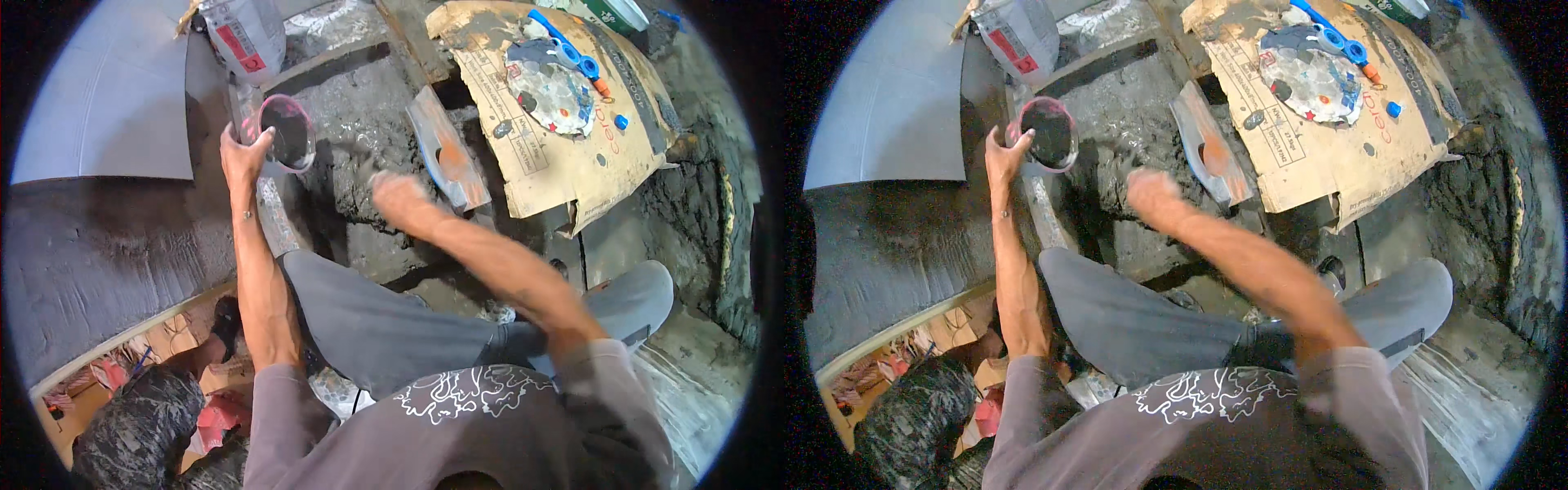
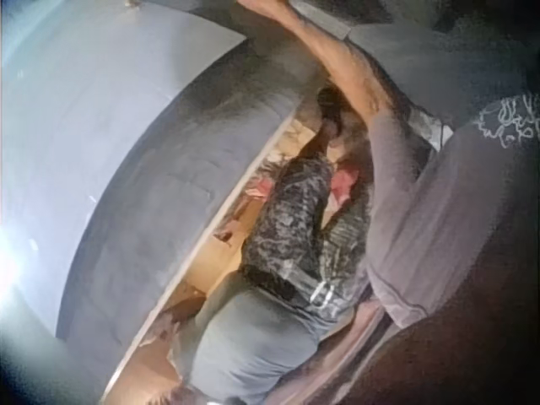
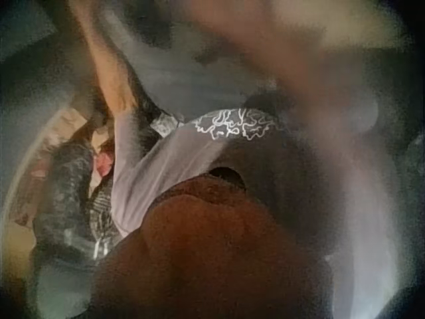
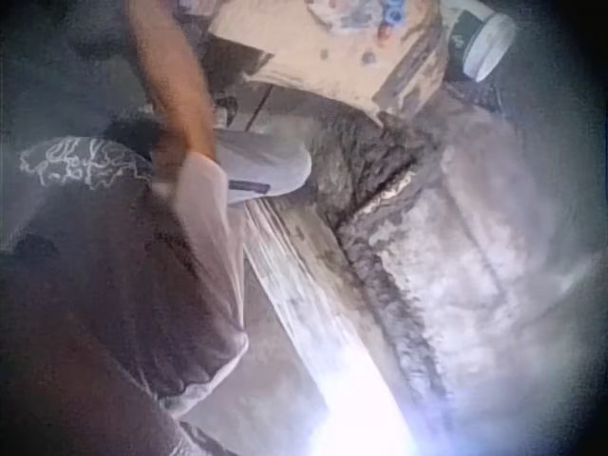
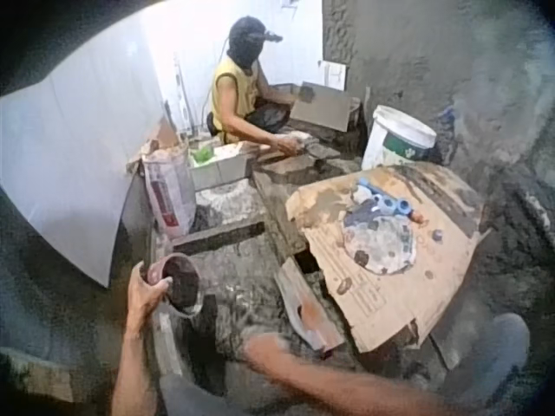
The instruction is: The person applies dry cement powder from a container onto a floor surface by hand, refills the container from a bag, and then mixes and works wet cement mortar in a tray using a trowel while holding a float.
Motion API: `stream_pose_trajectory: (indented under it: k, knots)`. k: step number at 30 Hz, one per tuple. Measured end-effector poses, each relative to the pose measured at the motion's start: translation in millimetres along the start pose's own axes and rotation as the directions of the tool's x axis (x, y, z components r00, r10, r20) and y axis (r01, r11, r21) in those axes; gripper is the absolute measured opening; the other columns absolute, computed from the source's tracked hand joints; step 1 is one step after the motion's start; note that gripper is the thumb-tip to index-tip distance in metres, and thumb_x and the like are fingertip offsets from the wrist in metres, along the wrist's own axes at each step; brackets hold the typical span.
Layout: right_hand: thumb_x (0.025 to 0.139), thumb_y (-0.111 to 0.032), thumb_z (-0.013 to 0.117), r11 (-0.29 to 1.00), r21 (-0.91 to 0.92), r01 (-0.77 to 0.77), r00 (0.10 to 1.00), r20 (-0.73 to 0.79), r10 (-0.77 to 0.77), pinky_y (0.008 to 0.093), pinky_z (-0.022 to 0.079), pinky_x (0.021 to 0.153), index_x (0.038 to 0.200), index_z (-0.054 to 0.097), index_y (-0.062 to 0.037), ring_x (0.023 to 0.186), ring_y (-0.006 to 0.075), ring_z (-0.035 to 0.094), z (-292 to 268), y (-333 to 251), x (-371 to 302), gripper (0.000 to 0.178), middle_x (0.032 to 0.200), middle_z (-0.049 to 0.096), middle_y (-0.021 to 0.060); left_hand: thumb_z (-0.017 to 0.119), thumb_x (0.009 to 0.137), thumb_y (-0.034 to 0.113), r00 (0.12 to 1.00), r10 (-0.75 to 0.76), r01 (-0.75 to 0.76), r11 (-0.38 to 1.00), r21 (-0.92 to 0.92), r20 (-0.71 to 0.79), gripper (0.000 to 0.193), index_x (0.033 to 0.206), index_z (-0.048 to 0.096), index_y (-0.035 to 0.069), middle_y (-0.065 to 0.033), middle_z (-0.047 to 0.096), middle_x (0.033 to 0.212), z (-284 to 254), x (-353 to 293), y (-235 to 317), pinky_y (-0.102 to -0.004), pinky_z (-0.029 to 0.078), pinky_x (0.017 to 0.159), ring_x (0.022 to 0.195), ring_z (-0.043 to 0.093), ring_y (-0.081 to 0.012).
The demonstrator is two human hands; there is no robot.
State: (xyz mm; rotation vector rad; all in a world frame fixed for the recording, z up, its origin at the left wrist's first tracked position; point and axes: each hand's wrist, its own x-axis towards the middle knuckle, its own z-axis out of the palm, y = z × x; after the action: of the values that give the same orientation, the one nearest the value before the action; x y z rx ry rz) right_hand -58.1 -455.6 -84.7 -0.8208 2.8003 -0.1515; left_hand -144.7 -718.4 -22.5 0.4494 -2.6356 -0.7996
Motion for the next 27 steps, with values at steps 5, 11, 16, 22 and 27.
stream_pose_trajectory:
  k: [5, 11, 16, 22, 27]
  knots:
    - [0.075, -0.009, 0.065, 0.999, 0.037, -0.002, 0.987, 0.162, -0.004, 0.0376, 0.055, 0.064, 0.095, 0.068, -0.0001, 0.083, 0.0282, 0.068, 69.2, 16.9, -39.3, 0.022, 0.098, 0.065, 0.0190, 0.080, 0.067, 0.038, 0.891, -0.415, 0.452, 0.844, -0.288, 0.181, 0.071, 0.110, 0.053, -0.012, -0.0194, 0.059, 0.101, 25.0, 28.2, -41.4, -0.0361, 0.051, 0.070, 0.083, 0.061, -0.0245]
    - [0.072, -0.005, 0.065, 0.987, 0.135, 0.082, 0.991, 0.096, -0.095, 0.0384, 0.055, 0.063, 0.090, 0.063, 0.0011, 0.072, 0.0305, 0.069, -40.1, 47.2, -34.7, 0.019, 0.076, 0.067, 0.0174, 0.074, 0.076, 0.035, 0.710, -0.628, 0.645, 0.399, -0.652, 0.318, 0.061, 0.109, 0.052, -0.011, -0.0175, 0.054, 0.099, 48.0, 67.9, -65.6, -0.0436, 0.055, 0.064, 0.080, 0.059, -0.0276]
    - [0.072, -0.006, 0.064, 0.996, 0.033, -0.087, 0.991, -0.097, 0.090, 0.0393, 0.055, 0.064, 0.088, 0.062, -0.0011, 0.079, 0.0288, 0.069, 19.9, 58.2, 12.4, 0.017, 0.084, 0.068, 0.0172, 0.065, 0.084, 0.032, 0.678, -0.610, 0.609, 0.153, -0.778, 0.410, 0.044, 0.111, 0.053, 0.001, -0.0190, 0.059, 0.099, 161.9, 97.9, -30.0, -0.0428, 0.052, 0.061, 0.073, 0.057, -0.0253]
    - [0.072, -0.009, 0.066, 0.990, 0.046, 0.133, 0.954, 0.265, -0.141, 0.0408, 0.055, 0.071, 0.099, 0.064, 0.0044, 0.093, 0.0307, 0.066, 26.7, 23.0, -33.1, 0.030, 0.102, 0.066, 0.0202, 0.069, 0.081, 0.035, 0.676, -0.617, 0.685, 0.326, -0.651, 0.403, 0.062, 0.119, 0.049, -0.011, -0.0191, 0.057, 0.114, 132.2, 142.4, -136.6, -0.0459, 0.051, 0.078, 0.099, 0.059, -0.0308]
    - [0.074, -0.007, 0.062, 0.990, 0.084, 0.109, 0.983, 0.142, -0.121, 0.0411, 0.055, 0.062, 0.083, 0.068, -0.0003, 0.074, 0.0313, 0.069, -20.6, 77.3, -18.0, 0.013, 0.078, 0.068, 0.0173, 0.067, 0.082, 0.039, 0.669, -0.626, 0.716, 0.402, -0.571, 0.400, 0.058, 0.112, 0.054, -0.009, -0.0190, 0.062, 0.099, 150.1, 137.3, -111.1, -0.0444, 0.054, 0.068, 0.082, 0.064, -0.0303]
